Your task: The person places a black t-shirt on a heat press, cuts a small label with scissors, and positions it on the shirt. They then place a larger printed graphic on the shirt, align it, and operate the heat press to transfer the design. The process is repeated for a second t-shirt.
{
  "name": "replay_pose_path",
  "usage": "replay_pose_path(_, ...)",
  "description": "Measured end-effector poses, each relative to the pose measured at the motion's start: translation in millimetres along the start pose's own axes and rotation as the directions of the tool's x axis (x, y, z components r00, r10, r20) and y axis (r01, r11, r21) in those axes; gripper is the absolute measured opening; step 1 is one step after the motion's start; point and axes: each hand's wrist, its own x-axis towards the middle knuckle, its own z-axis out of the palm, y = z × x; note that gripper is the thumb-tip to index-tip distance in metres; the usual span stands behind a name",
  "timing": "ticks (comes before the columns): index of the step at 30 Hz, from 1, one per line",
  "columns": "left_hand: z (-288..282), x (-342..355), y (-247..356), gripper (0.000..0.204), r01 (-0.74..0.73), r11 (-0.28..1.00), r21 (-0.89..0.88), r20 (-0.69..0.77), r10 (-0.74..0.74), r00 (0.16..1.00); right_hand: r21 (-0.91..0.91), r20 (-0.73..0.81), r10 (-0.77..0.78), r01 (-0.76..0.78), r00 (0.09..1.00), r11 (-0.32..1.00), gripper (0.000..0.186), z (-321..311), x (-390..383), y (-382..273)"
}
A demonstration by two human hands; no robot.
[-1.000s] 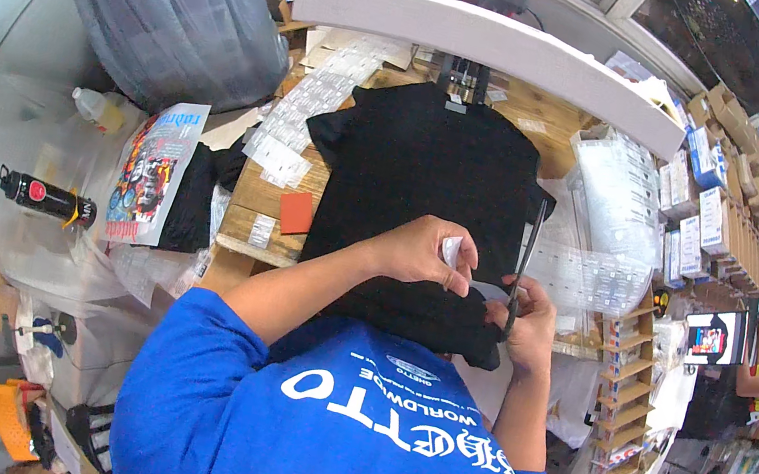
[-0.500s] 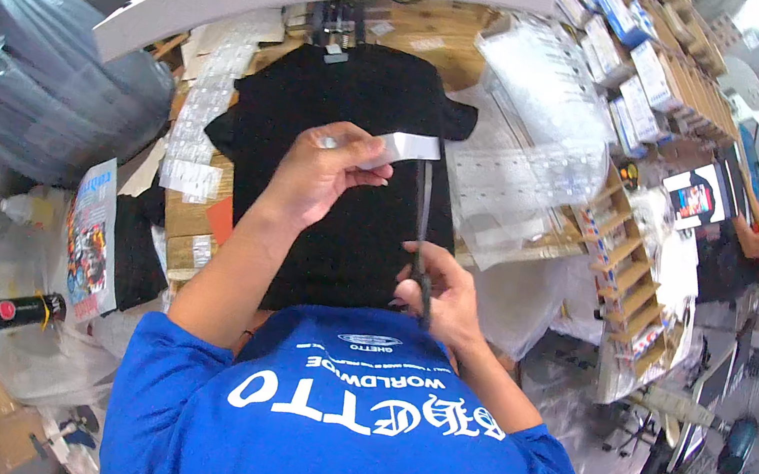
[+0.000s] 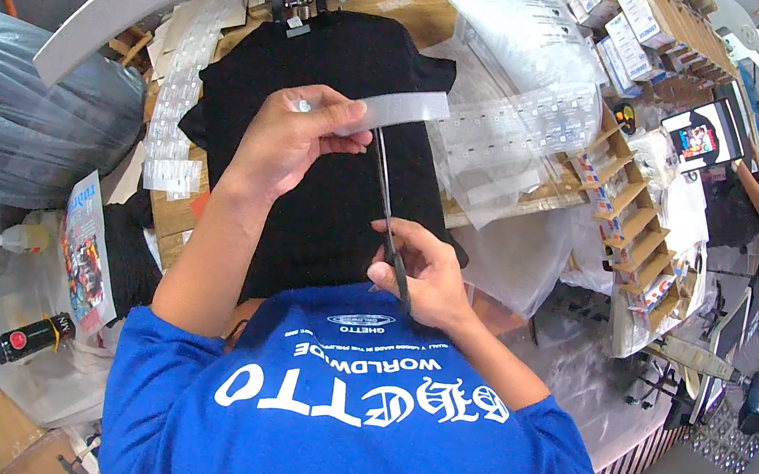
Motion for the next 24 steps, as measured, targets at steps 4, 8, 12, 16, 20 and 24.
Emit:
replay_pose_path(4, 8.6, -2.5, -3.9, 0.018, 0.039, 0.999, 0.03, 0.046, -0.041, 0.998, 0.025, -0.057, 0.029, -0.027, 0.998, 0.999, 0.053, 0.7, 5.7, -3.2)
replay_pose_path(8, 10.6, -1.1, -5.3, 0.019, 0.041, 0.997, 0.065, 0.045, -0.044, 0.998, -0.005, -0.067, 0.0, 0.0, 0.998, 1.0, 0.054, 1.8, 9.3, -7.3)
replay_pose_path(12, 8.4, 0.8, -6.0, 0.022, 0.041, 0.996, 0.073, 0.067, -0.046, 0.997, -0.02, -0.061, 0.021, -0.023, 0.998, 1.0, 0.053, -0.5, 10.8, -5.7)
replay_pose_path(16, 7.8, 3.8, -8.5, 0.021, 0.05, 0.995, 0.083, 0.058, -0.055, 0.997, -0.029, -0.068, 0.021, -0.023, 0.997, 0.999, 0.051, -2.7, 11.3, 0.5)
replay_pose_path(20, 8.4, 9.4, -9.7, 0.021, 0.113, 0.982, 0.155, 0.029, -0.118, 0.993, -0.084, -0.149, 0.071, -0.084, 0.986, 0.993, 0.051, -4.2, 21.0, -1.1)
replay_pose_path(24, 15.0, 8.5, -10.4, 0.022, 0.193, 0.832, 0.52, 0.123, -0.297, 0.947, 0.214, -0.294, 0.115, -0.052, 0.949, 0.975, 0.055, -18.3, 46.8, -14.6)
